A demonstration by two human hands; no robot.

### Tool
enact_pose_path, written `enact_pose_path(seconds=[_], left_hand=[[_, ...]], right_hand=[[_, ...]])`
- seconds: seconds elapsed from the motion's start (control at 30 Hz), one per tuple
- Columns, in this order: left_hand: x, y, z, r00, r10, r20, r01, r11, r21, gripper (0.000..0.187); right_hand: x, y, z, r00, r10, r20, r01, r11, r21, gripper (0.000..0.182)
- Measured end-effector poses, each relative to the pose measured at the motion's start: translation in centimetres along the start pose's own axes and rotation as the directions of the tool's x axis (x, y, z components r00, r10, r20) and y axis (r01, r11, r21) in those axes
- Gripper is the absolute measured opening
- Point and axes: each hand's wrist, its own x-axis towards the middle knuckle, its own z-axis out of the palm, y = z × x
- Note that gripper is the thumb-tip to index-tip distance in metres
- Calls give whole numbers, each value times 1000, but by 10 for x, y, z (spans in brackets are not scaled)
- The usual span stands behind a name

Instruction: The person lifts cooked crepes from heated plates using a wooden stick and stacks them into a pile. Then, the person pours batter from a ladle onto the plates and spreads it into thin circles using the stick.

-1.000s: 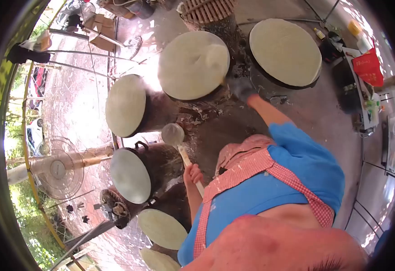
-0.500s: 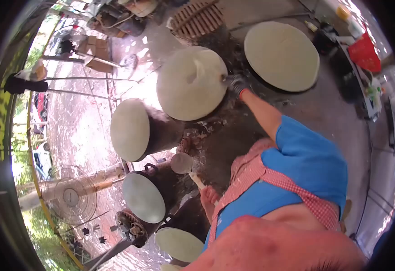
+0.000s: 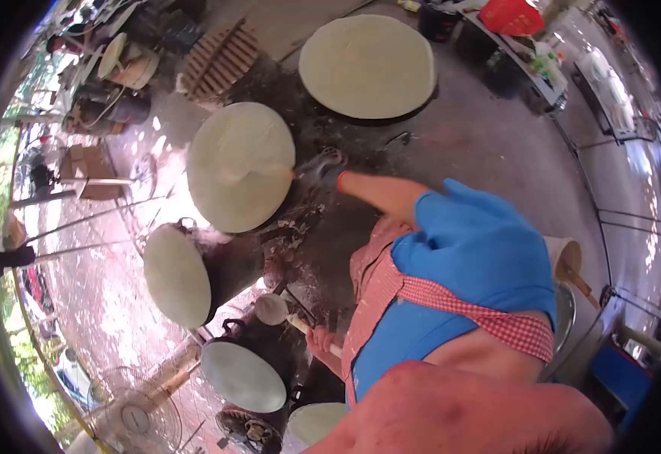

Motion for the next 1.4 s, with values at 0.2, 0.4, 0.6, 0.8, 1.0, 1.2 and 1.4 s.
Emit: enact_pose_path(seconds=[0.2, 0.4, 0.6, 0.8, 1.0, 1.2, 1.4], left_hand=[[3, 7, 1, 995, 99, 27, -101, 987, 122, 25], [66, 27, 34, 993, 70, -100, -60, 993, 102, 28], [175, 53, 97, 996, -39, -75, 51, 985, 163, 35], [263, 12, 133, 913, 366, -179, -197, 780, 593, 18], [311, -29, 132, 902, 250, -353, -47, 868, 494, 17], [182, -32, 89, 996, -8, -90, 52, 863, 502, 32], [154, -77, 103, 938, -319, -135, 304, 945, -121, 34]], right_hand=[[78, 21, -58, 974, 35, -222, -89, 967, -237, 30], [86, 52, -44, 971, -74, 228, 180, 854, -487, 33], [36, 34, -69, 971, -232, 58, 228, 821, -524, 35], [-14, 26, -93, 999, 8, -34, -25, 835, -549, 35], [-64, 36, -17, 965, -263, 11, 218, 775, -593, 32], [-108, 36, -49, 928, -372, -19, 215, 575, -789, 34], [-154, 25, -64, 922, -368, -119, 222, 757, -614, 38]])
